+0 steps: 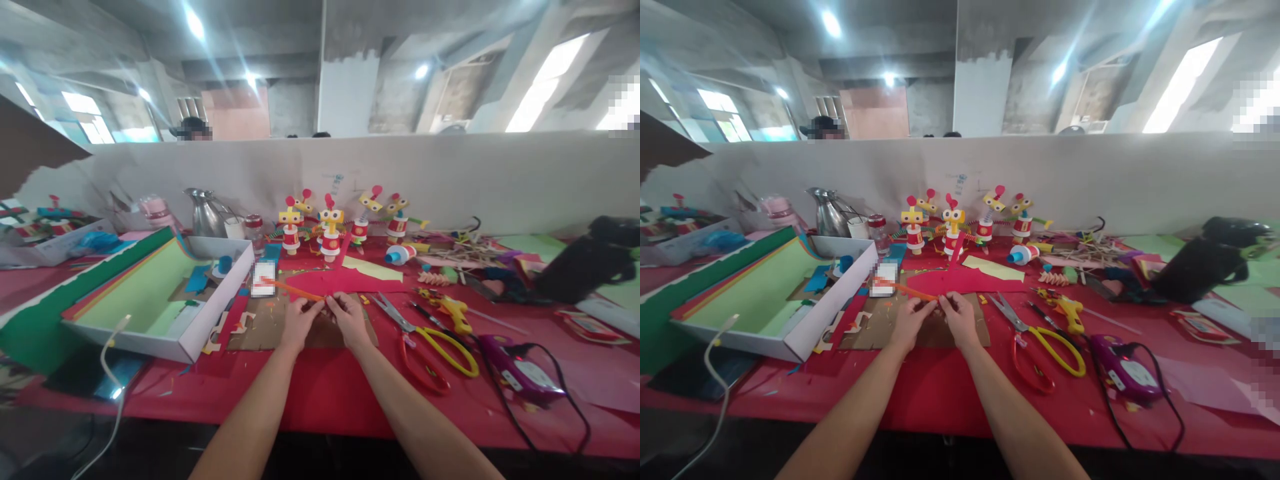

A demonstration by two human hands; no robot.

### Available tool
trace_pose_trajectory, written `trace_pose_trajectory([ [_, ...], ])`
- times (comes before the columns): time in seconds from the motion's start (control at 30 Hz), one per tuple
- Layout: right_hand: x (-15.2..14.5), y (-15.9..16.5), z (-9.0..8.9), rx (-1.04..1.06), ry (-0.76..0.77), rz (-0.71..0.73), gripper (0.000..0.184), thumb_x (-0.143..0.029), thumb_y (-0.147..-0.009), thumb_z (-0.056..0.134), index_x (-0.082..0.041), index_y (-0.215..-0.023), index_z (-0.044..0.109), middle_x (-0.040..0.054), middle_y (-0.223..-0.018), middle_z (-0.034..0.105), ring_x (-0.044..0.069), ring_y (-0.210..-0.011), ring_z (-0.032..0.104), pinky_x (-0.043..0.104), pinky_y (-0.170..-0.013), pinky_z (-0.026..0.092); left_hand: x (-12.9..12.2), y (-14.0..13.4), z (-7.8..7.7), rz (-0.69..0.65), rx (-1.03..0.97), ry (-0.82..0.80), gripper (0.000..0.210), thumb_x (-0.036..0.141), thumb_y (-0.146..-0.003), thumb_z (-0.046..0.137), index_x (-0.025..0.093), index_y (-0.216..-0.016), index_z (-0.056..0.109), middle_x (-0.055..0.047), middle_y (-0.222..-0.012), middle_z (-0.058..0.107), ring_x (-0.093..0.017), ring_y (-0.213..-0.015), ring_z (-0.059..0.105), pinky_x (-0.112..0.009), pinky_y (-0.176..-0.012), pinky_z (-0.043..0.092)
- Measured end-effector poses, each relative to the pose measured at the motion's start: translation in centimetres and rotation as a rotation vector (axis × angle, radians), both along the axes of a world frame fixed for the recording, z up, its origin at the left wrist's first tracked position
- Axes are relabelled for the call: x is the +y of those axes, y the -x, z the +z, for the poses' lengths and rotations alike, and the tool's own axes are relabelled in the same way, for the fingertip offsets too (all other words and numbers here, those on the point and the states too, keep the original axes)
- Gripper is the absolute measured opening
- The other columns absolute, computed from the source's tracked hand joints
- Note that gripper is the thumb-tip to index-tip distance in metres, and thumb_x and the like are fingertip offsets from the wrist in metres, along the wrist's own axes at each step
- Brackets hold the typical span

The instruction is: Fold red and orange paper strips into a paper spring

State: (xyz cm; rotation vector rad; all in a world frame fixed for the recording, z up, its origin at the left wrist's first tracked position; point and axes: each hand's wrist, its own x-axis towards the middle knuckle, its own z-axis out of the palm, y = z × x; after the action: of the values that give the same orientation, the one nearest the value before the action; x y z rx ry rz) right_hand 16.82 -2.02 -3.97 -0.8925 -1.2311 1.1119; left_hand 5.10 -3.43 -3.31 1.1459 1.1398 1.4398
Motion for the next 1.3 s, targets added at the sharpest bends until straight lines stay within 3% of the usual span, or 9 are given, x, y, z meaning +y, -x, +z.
trace_pose_trajectory([
  [0.13, -0.07, -0.01, 0.16, -0.026, -0.027, -0.004, 0.029, -0.049, -0.072, 0.063, -0.021, -0.066, 0.055, -0.0038, -0.054, 0.051, 0.01, -0.045, 0.041, 0.023, -0.043, 0.031, -0.29, -0.22, 0.11, -0.041, -0.054, 0.072, 0.031, 0.043, -0.063, 0.07, 0.012, -0.068, 0.068, -0.003, -0.056, 0.062, -0.012, -0.051, 0.051, -0.023, -0.052, 0.038],
  [0.5, -0.31, 0.13, 0.13, 0.028, 0.032, 0.096, 0.031, -0.051, -0.07, 0.065, -0.021, -0.071, 0.056, -0.0026, -0.06, 0.054, 0.012, -0.051, 0.048, 0.023, -0.047, 0.038, 0.03, 0.1, 0.02, -0.002, -0.168, 0.057, 0.025, 0.037, -0.06, 0.072, 0.013, -0.065, 0.068, -0.001, -0.055, 0.06, -0.011, -0.05, 0.051, -0.023, -0.053, 0.039],
  [0.73, -0.21, 0.17, 0.11, 0.077, 0.053, 0.101, 0.029, -0.047, -0.069, 0.066, -0.021, -0.064, 0.054, -0.0047, -0.053, 0.051, 0.01, -0.045, 0.042, 0.023, -0.044, 0.032, 0.27, 0.07, -0.37, 0.013, -0.124, 0.047, 0.024, 0.037, -0.06, 0.071, 0.014, -0.059, 0.064, 0.001, -0.052, 0.058, -0.01, -0.049, 0.048, -0.023, -0.051, 0.036],
  [0.87, -0.24, 0.32, 0.09, 0.128, 0.09, 0.126, 0.027, -0.045, -0.069, 0.066, -0.021, -0.066, 0.054, -0.0039, -0.055, 0.054, 0.011, -0.047, 0.046, 0.023, -0.045, 0.034, 0.26, 0.13, -0.38, -0.007, -0.143, 0.056, 0.028, 0.04, -0.059, 0.072, 0.013, -0.06, 0.065, -0.001, -0.052, 0.059, -0.011, -0.049, 0.05, -0.024, -0.051, 0.037],
  [1.3, -0.26, 0.23, 0.27, 0.105, 0.106, 0.098, 0.03, -0.046, -0.067, 0.067, -0.02, -0.064, 0.053, -0.0041, -0.052, 0.05, 0.01, -0.044, 0.043, 0.021, -0.041, 0.028, 0.26, 0.03, -0.3, -0.022, -0.174, 0.07, 0.023, 0.035, -0.06, 0.072, 0.013, -0.059, 0.064, 0.001, -0.051, 0.057, -0.01, -0.049, 0.048, -0.022, -0.05, 0.035],
])
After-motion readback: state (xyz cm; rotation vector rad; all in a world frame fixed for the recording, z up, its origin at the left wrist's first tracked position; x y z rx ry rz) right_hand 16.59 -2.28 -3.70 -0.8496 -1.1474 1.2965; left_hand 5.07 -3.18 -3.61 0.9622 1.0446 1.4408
